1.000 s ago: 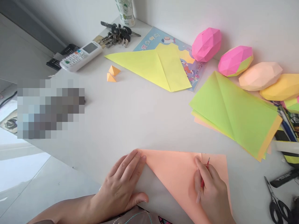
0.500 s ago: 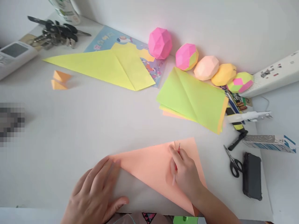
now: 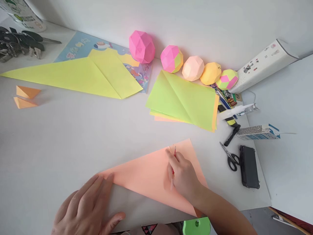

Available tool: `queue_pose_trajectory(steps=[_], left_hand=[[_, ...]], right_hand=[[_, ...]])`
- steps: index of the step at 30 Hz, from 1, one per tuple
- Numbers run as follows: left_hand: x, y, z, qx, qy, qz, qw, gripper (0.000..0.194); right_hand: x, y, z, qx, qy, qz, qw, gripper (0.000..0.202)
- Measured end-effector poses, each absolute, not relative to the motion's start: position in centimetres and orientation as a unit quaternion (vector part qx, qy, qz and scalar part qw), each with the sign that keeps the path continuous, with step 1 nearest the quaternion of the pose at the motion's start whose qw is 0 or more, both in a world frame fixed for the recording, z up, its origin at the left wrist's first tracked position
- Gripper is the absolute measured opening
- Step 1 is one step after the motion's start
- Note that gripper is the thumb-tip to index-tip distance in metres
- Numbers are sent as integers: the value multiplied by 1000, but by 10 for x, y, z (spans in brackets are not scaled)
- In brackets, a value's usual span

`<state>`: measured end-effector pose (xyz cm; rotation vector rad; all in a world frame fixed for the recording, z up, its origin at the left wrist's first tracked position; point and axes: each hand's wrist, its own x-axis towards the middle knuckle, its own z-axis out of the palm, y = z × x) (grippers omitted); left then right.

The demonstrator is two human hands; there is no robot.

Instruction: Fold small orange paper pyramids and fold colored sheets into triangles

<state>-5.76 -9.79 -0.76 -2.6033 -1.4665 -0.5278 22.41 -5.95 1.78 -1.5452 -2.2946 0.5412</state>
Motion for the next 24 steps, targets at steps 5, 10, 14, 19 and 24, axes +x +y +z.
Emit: queue_pose_trajectory(steps=[5, 10, 14, 19, 24], left_hand=[[-56, -97, -8, -860, -476, -177, 55, 85], [-56, -98, -8, -860, -479, -170, 53, 84], [-57, -98, -7, -858, -481, -170, 52, 82], [-56, -99, -8, -858, -485, -166, 46, 84], [-56, -98, -8, -855, -488, -171, 38, 84]], right_hand=[[224, -59, 17, -547, -800, 189, 160, 70], [223, -60, 16, -543, -802, 189, 163, 71], [224, -59, 16, -539, -805, 184, 164, 70], [223, -58, 16, -539, -812, 162, 152, 65], [223, -57, 16, -534, -829, 104, 129, 61]])
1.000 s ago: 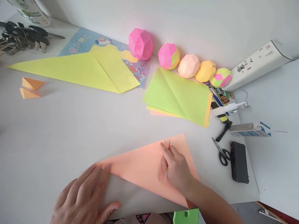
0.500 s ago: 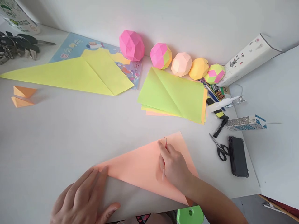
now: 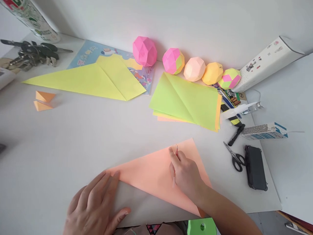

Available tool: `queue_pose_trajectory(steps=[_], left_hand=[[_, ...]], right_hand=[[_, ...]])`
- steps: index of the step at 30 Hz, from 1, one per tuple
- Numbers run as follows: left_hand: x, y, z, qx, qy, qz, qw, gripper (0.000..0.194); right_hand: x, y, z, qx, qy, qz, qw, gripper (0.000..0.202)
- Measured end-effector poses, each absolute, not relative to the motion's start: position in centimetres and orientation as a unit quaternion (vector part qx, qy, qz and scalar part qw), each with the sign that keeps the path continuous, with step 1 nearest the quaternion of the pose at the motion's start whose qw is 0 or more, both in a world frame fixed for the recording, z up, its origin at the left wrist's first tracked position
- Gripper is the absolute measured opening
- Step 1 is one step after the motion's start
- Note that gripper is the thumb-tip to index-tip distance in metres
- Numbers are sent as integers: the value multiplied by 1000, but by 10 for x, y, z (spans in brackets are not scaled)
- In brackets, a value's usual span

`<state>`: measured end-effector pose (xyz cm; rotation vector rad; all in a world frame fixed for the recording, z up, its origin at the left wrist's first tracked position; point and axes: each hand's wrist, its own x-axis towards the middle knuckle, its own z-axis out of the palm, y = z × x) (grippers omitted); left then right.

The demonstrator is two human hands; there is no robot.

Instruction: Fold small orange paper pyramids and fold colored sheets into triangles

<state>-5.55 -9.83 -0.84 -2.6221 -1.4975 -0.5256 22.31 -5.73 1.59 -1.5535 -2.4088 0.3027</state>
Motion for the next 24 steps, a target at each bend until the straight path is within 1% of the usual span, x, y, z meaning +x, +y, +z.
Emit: queue_pose_trajectory(steps=[4, 8, 10, 15, 24], left_hand=[[-53, -101, -8, -851, -503, -153, 12, 85], [-49, -102, -4, -837, -528, -146, -7, 80], [-48, -102, -3, -832, -536, -143, -7, 81], [-47, -103, -3, -828, -544, -134, -3, 86], [-49, -107, -10, -830, -540, -135, -11, 88]], right_hand=[[224, -55, 16, -523, -842, 57, 124, 54], [226, -51, 14, -512, -850, 7, 125, 42], [228, -50, 12, -504, -854, -6, 130, 38], [232, -48, 11, -489, -862, -28, 134, 34], [230, -47, 10, -491, -860, -34, 135, 37]])
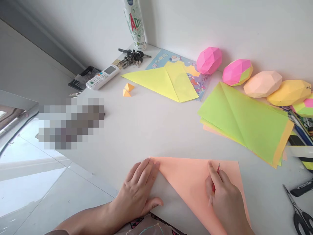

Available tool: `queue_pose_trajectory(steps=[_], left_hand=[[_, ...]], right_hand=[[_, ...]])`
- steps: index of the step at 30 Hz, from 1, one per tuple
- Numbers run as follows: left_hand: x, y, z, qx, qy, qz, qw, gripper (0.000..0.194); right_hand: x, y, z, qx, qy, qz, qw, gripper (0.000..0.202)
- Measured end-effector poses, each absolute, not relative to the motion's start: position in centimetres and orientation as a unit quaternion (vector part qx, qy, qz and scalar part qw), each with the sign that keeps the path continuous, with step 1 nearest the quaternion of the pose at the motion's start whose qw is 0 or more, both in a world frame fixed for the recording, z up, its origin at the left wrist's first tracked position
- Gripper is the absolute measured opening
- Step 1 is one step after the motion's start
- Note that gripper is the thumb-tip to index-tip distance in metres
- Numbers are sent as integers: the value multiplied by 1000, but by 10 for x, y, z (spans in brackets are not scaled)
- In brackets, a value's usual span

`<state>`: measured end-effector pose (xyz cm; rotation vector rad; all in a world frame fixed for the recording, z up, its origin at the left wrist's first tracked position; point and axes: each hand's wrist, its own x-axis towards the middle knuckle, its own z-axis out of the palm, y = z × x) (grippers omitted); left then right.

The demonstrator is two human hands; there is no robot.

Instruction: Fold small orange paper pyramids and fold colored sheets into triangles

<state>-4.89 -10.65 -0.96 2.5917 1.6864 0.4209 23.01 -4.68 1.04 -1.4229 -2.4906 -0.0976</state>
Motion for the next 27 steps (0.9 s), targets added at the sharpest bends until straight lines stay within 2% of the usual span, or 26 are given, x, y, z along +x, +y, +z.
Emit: queue_pose_trajectory(steps=[9, 13, 16, 22, 25, 27], left_hand=[[-45, -99, -5, 838, 527, 138, -17, 83], [-44, -96, -4, 854, 499, 135, -51, 74], [-45, -94, -3, 865, 475, 141, -76, 68], [-40, -82, 6, 870, 461, 132, -119, 48], [-32, -75, 12, 860, 467, 132, -158, 35], [-27, -73, 15, 853, 474, 117, -186, 34]], right_hand=[[225, -52, 12, -520, -847, -15, 113, 42], [220, -58, 15, -546, -836, -5, 62, 51], [217, -61, 14, -571, -821, -14, 16, 50], [218, -63, 10, -574, -818, -12, 17, 53], [218, -63, 10, -582, -813, -1, 9, 49], [217, -63, 10, -590, -808, 4, 7, 46]])
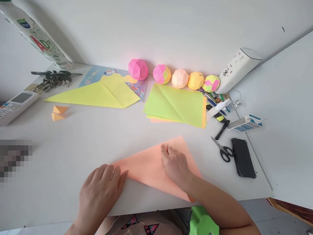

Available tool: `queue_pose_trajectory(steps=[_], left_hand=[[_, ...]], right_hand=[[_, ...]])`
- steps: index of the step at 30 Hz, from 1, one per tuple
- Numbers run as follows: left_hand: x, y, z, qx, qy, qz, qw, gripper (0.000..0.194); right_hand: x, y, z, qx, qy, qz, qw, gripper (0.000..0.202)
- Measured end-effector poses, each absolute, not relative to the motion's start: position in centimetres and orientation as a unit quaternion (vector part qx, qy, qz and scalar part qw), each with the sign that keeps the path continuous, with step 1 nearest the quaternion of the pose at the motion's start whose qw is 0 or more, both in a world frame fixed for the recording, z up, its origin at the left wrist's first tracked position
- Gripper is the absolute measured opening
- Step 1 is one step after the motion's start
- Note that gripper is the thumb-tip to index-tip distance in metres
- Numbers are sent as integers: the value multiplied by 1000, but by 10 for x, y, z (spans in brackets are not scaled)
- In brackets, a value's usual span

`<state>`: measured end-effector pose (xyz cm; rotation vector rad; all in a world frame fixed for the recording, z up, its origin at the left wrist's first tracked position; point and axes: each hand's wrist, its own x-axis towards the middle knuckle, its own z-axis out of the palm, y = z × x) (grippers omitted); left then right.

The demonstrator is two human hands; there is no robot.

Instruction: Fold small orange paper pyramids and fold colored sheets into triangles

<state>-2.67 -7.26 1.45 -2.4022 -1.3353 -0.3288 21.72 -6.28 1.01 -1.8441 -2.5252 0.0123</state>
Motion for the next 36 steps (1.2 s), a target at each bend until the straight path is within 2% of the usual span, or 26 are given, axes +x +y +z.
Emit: queue_pose_trajectory(steps=[4, 11, 17, 22, 27, 29, 34, 36], left_hand=[[-24, -65, 17, -857, -462, -107, 200, 40], [-39, -37, 6, -894, -426, -118, 78, 36], [-46, -29, -3, -902, -413, -99, 78, 36], [-58, -27, -8, -896, -422, -121, 69, 26], [-65, -28, -16, -871, -468, -146, 43, 58], [-62, -33, -16, -874, -464, -137, 43, 63], [-43, -58, -11, -897, -427, -115, 2, 44], [-33, -68, -9, -908, -404, -112, -19, 42]], right_hand=[[217, -63, 10, -589, -808, 12, 12, 46], [218, -61, 10, -584, -811, 18, 1, 50], [217, -60, 10, -586, -810, 33, -9, 50], [219, -60, 9, -581, -812, 44, 1, 54], [218, -58, 11, -584, -809, 69, -10, 60], [218, -58, 12, -585, -807, 78, -13, 63], [217, -57, 11, -584, -809, 63, -14, 55], [217, -57, 12, -589, -806, 58, -17, 50]])
